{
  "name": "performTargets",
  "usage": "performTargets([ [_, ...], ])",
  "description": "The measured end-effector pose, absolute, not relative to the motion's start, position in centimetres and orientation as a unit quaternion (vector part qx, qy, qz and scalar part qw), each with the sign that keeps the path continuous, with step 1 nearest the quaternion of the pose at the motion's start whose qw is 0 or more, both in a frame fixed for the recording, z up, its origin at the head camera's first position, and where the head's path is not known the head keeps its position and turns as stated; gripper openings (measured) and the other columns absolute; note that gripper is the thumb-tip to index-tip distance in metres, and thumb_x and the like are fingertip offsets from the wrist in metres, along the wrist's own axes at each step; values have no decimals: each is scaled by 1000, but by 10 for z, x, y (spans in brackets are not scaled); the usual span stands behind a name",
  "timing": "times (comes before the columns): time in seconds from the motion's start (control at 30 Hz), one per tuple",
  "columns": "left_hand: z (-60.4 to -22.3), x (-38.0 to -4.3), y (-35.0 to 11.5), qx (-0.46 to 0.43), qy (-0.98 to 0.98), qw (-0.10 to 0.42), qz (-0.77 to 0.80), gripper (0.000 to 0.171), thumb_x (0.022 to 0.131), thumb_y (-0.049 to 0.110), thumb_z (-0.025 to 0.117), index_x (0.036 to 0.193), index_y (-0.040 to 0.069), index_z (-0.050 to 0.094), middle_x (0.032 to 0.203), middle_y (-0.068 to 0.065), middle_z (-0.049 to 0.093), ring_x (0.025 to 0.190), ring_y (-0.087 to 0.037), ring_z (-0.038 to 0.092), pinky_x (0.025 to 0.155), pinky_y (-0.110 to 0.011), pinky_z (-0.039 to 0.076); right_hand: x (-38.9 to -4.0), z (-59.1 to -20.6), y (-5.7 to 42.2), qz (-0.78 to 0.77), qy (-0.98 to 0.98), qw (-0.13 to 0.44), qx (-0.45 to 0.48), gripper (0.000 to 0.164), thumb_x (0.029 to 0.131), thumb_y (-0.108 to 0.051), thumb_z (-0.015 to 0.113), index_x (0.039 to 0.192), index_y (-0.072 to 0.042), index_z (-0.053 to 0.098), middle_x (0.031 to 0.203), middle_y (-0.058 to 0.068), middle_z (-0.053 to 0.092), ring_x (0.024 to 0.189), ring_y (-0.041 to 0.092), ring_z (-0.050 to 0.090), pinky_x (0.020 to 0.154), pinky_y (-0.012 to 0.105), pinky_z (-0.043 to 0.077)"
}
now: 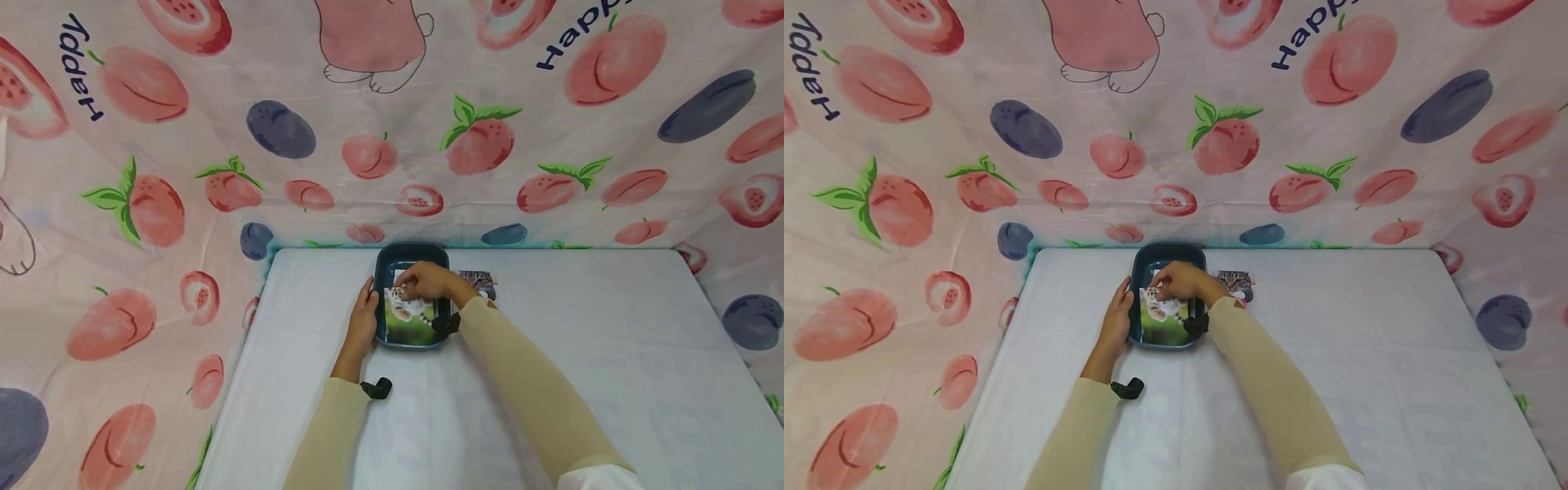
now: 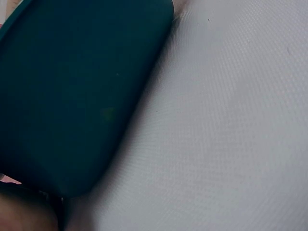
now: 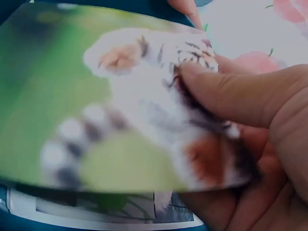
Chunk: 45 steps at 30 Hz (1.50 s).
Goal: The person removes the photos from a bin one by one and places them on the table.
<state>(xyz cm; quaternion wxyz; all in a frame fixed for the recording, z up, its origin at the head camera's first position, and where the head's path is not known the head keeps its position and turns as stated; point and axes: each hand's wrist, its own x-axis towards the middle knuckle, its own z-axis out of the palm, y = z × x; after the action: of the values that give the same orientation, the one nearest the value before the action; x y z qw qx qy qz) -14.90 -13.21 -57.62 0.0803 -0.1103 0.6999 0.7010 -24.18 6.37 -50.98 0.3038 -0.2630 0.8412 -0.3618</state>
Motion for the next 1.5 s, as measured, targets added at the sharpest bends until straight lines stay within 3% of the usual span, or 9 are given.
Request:
performTargets([
  [0.23,-573,-150,-132,-113,701,94,697,53,112,37,38,163,31,26,170,-6,22,157,-31,19,127,-54,18,-243,-512,73,-412,839,259,-242,26,95,-25,74,120,-18,75,87,2,75,56,15,55,57,31,51],
  [0.53,-577,-150,-131,-117,690,84,709,51,111,37,41,161,34,31,169,-4,26,155,-29,25,126,-51,21,-238,-494,99,-477,824,241,-187,30,95,-30,75,124,-23,74,67,1,57,54,17,43,55,35,44],
  [0.87,-580,-151,-131,-122,695,79,704,51,111,38,41,161,34,31,169,-4,26,156,-29,24,126,-51,22,-231,-482,141,-486,831,215,-162,28,93,-39,75,119,-29,73,101,9,60,55,18,39,52,33,40],
  [1.23,-578,-150,-131,-123,706,74,694,51,111,40,40,161,35,31,170,-3,25,157,-28,21,127,-52,19,-220,-481,195,-496,838,180,-142,38,92,-42,75,126,-24,72,109,11,63,65,21,50,59,37,49],
  [1.5,-576,-150,-130,-130,707,79,691,50,110,40,40,160,39,32,170,-2,25,157,-27,22,127,-52,19,-209,-494,235,-483,846,187,-127,39,92,-41,75,126,-21,72,105,12,63,58,20,50,55,41,49],
])
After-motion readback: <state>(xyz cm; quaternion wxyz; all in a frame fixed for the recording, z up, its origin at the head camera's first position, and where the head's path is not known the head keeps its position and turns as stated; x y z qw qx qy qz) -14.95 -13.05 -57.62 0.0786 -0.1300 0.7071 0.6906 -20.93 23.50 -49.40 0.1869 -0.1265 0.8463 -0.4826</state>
